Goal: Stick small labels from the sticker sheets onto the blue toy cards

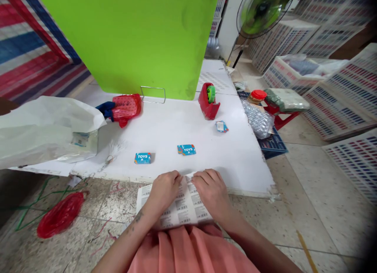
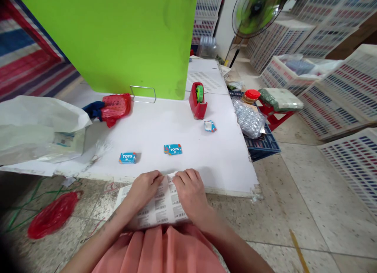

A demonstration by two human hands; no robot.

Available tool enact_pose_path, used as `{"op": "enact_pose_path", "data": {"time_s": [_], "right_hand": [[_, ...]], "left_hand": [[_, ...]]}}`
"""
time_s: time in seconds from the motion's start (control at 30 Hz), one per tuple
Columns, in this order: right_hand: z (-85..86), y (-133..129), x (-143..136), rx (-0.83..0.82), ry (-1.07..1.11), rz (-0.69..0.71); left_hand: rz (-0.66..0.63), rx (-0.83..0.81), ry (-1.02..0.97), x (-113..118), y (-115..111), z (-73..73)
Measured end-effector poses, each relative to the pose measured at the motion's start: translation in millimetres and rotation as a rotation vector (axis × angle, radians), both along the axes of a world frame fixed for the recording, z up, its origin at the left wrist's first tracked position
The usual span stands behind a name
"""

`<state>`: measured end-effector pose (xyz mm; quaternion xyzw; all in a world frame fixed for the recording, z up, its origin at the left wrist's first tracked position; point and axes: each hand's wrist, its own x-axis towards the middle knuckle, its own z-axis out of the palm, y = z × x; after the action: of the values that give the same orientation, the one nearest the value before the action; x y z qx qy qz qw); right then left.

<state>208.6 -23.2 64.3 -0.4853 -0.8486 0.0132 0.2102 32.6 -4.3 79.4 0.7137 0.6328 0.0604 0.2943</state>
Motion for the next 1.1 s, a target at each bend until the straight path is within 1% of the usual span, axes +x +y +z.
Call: {"op": "enact_pose_path", "data": {"time_s": [0.13,0.23,0.3,0.37,0.4,0.47,0.53,0.67,0.77,0.9,1.0,1.1], "right_hand": [[-12.1,3.5,5.9,-0.036,0.054,0.040],[-18.6,3.2,9.4,0.015,0.138,0.143],[-15.8,2.7,10.5,0.037,0.231,0.212],[-9.1,6.4,12.3,-0.025,0.356,0.206],[-5.9,11.3,14.1,-0.082,0.416,0.170],[-3.2,28.7,19.5,-0.202,0.505,0.053],[-7.4,54.5,26.4,-0.288,0.535,-0.043],[-25.6,109.4,35.7,-0.416,0.524,-0.076],[-33.9,135.0,35.5,-0.512,0.513,-0.050],[-36.5,147.6,33.4,-0.646,0.516,0.020],[-37.9,149.6,32.9,-0.726,0.526,0.064],[-38.7,150.3,32.2,-0.764,0.525,0.081]], "left_hand": [[-0.061,-0.018,-0.031,-8.2,4.4,-2.3],[-0.063,-0.015,0.037,-16.2,9.1,-8.6],[-0.055,-0.003,0.072,-19.4,12.3,-13.4],[-0.056,0.016,0.100,-19.2,14.5,-17.0],[-0.065,0.027,0.110,-17.6,15.0,-18.2],[-0.100,0.047,0.121,-11.8,14.3,-20.4],[-0.163,0.108,0.121,-4.3,11.9,-23.3],[-0.294,0.315,0.114,6.7,8.9,-32.2],[-0.348,0.358,0.148,9.7,12.6,-37.4],[-0.403,0.351,0.166,12.7,21.0,-39.3],[-0.413,0.350,0.167,14.8,24.6,-39.7],[-0.418,0.342,0.168,15.4,25.9,-40.4]]}}
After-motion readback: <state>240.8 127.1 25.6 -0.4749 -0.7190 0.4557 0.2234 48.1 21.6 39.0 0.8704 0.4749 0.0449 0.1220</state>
